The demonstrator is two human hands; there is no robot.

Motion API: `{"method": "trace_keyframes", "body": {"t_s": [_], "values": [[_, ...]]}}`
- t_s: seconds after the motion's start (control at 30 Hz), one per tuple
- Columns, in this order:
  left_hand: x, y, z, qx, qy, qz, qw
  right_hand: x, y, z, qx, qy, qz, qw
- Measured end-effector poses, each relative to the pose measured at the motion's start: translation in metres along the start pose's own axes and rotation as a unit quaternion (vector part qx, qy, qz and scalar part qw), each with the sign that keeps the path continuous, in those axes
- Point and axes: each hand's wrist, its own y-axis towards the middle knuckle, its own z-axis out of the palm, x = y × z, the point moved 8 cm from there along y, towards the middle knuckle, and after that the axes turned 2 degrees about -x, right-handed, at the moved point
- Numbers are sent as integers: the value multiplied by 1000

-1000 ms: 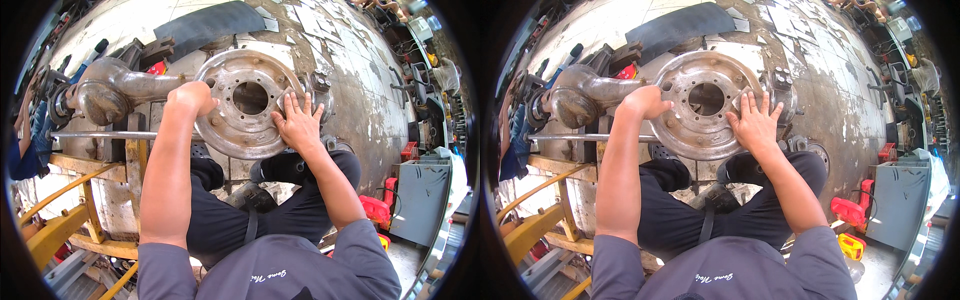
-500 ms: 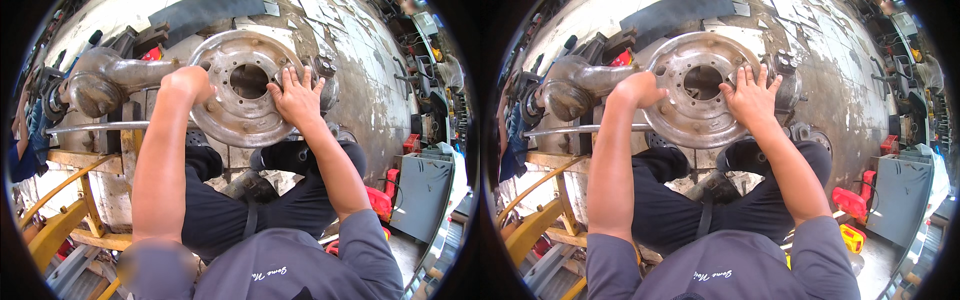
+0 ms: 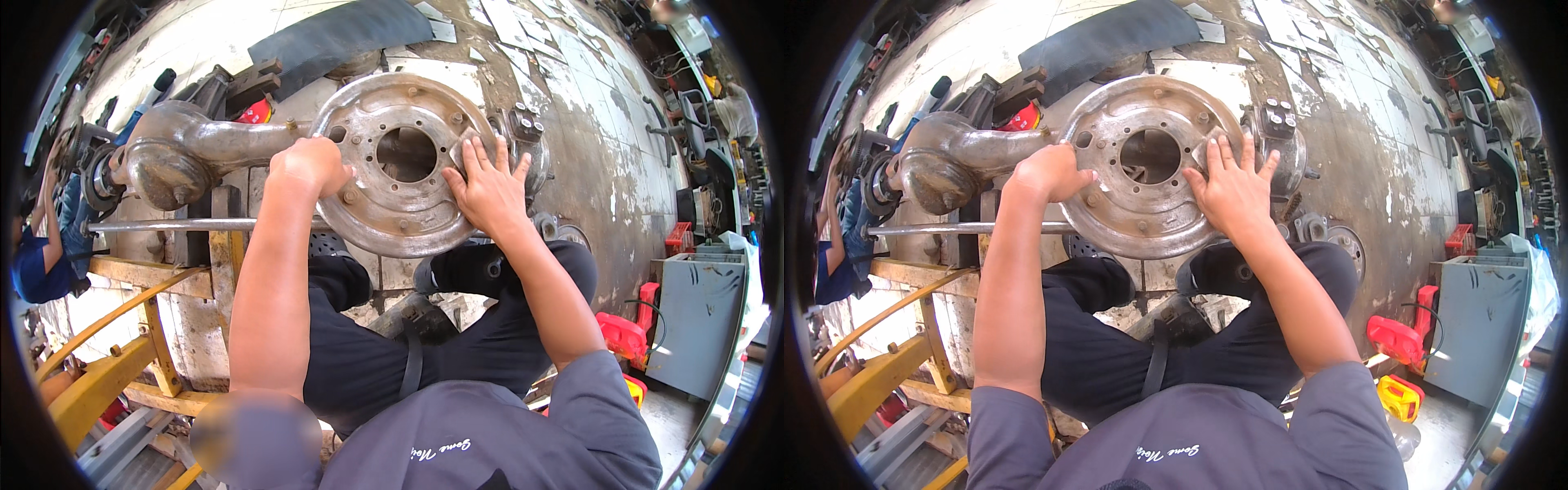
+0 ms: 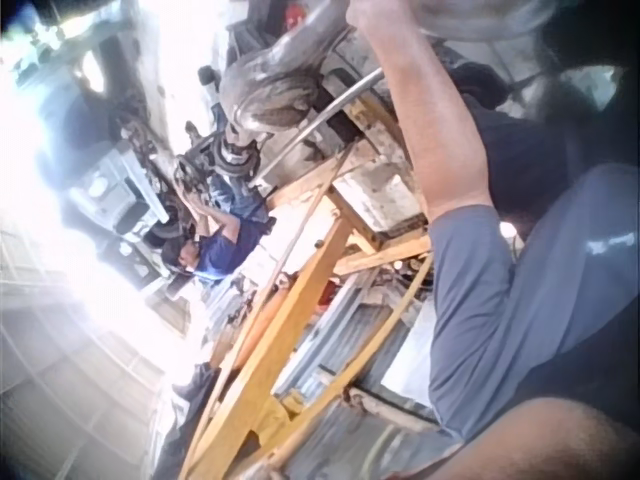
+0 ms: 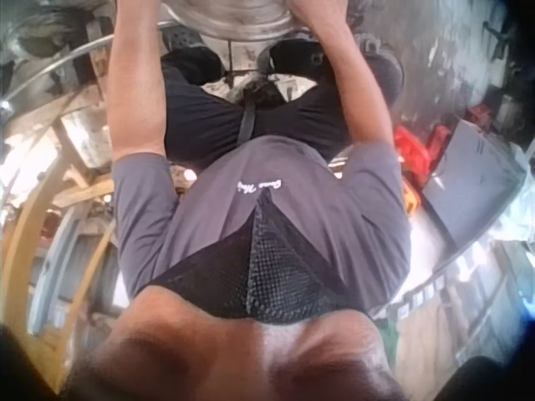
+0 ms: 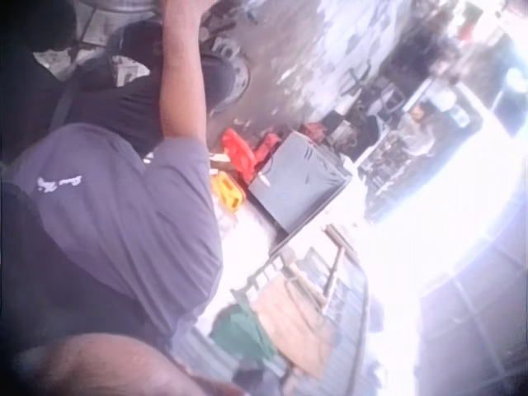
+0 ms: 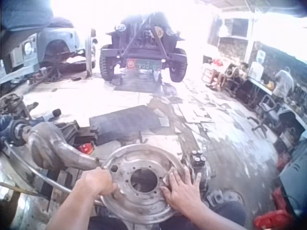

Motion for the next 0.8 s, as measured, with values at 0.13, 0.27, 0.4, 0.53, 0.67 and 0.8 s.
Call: {"method": "trace_keyframes", "body": {"t_s": [0.13,0.27,0.4,0.53,0.67,0.8], "values": [[-2,1,-3,49,-17,13,999,-1,5,0,13,-4,8,1000],[-2,4,1,1,1,-1,1000,0,10,-1,25,-8,17,1000],[-2,-1,-3,32,-23,6,999,-5,6,-1,56,1,9,998],[-1,0,-1,1,-48,28,998,-5,13,6,34,6,12,999],[4,1,0,35,-33,-4,999,-6,0,8,53,20,10,998],[16,2,-16,-31,-126,17,991,-9,0,12,33,30,16,999]]}}
